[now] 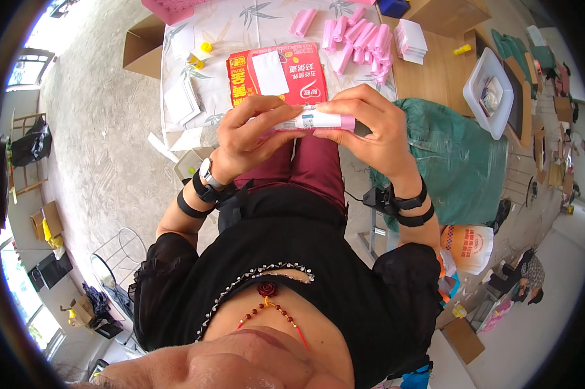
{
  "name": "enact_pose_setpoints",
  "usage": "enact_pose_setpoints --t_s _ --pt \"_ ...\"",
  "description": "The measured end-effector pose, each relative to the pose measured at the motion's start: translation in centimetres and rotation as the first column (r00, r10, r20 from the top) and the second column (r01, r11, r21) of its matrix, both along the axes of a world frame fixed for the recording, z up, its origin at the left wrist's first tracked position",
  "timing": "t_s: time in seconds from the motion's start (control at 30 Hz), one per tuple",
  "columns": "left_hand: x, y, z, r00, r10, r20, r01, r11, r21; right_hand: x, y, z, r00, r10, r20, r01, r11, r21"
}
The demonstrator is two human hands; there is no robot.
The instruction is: Applying paper labels to pink cylindrical products using a glue stick and packaging them.
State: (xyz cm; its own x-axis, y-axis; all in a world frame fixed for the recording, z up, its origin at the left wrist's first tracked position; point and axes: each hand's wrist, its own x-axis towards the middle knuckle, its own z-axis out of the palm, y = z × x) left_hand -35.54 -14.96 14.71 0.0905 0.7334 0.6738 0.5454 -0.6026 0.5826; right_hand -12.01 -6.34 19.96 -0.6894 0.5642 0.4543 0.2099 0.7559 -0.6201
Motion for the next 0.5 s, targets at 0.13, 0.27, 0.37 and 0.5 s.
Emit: enact_pose_setpoints --t_s 0.13,0.27,0.37,0.5 --pt "-0.3 -0.1 0.2 0.999 0.014 0.048 -0.02 0.992 0.125 -0.3 -0.3 -0.9 0.994 0.002 -0.111 0.004 0.998 0.058" --pt "-0.6 -0.1 0.4 0.999 0.037 0.016 -0.039 0.98 0.197 -0.4 -0.3 -1.6 0.979 0.034 -0.202 -0.003 0.988 0.154" --pt "-0.6 -0.2 0.7 0.997 0.056 0.044 -0.064 0.975 0.214 -0.7 -0.5 -2.0 0.97 0.039 -0.239 0.005 0.983 0.181" --pt "-0.6 0.0 0.0 0.994 0.047 0.098 -0.066 0.977 0.204 -0.6 -0.1 -2.9 0.962 0.043 -0.268 0.003 0.986 0.168"
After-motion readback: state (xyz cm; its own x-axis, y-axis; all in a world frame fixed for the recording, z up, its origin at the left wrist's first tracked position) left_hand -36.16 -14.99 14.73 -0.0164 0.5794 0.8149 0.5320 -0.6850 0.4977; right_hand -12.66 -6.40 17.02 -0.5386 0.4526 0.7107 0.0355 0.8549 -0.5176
